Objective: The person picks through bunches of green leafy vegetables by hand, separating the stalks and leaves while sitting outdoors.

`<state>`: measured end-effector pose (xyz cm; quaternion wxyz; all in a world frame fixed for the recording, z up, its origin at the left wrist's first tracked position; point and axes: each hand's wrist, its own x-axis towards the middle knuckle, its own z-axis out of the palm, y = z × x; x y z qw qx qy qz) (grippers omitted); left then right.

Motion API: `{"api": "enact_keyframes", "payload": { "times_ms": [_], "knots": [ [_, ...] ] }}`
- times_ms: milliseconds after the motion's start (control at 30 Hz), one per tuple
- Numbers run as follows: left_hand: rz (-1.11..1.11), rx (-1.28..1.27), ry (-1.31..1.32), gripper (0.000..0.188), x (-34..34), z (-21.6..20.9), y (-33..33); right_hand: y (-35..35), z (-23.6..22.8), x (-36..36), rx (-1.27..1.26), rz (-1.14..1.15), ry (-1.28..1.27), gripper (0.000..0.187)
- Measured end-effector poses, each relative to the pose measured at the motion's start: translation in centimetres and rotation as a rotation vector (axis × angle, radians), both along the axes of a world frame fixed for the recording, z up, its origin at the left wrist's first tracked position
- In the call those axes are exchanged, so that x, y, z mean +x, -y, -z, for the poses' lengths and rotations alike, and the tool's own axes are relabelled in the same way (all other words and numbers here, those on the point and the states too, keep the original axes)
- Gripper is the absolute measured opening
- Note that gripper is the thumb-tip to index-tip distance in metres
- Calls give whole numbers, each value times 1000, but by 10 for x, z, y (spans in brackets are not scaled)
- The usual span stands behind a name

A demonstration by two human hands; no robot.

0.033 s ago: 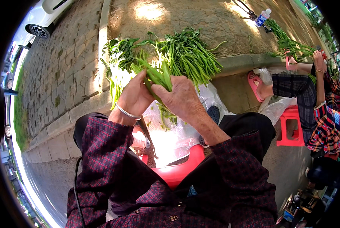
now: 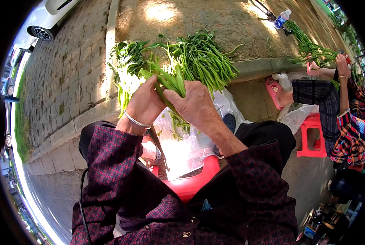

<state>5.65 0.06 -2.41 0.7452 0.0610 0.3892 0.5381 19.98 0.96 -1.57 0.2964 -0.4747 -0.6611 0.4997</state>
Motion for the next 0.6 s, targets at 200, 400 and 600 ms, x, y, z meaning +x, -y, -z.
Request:
{"api": "enact_keyframes", "payload": {
  "times_ms": [200,400,600],
  "knots": [
    [121,151,36,34,-16,15,-3,1,-2,-2,-84,-38,-31,30],
    [228,157,-162,36,-20,9,0,4,-11,-4,-331,-48,-270,22],
    [16,58,-696,38,-20,-22,3,-9,-8,5,-302,88,-375,26]
  ]
}}
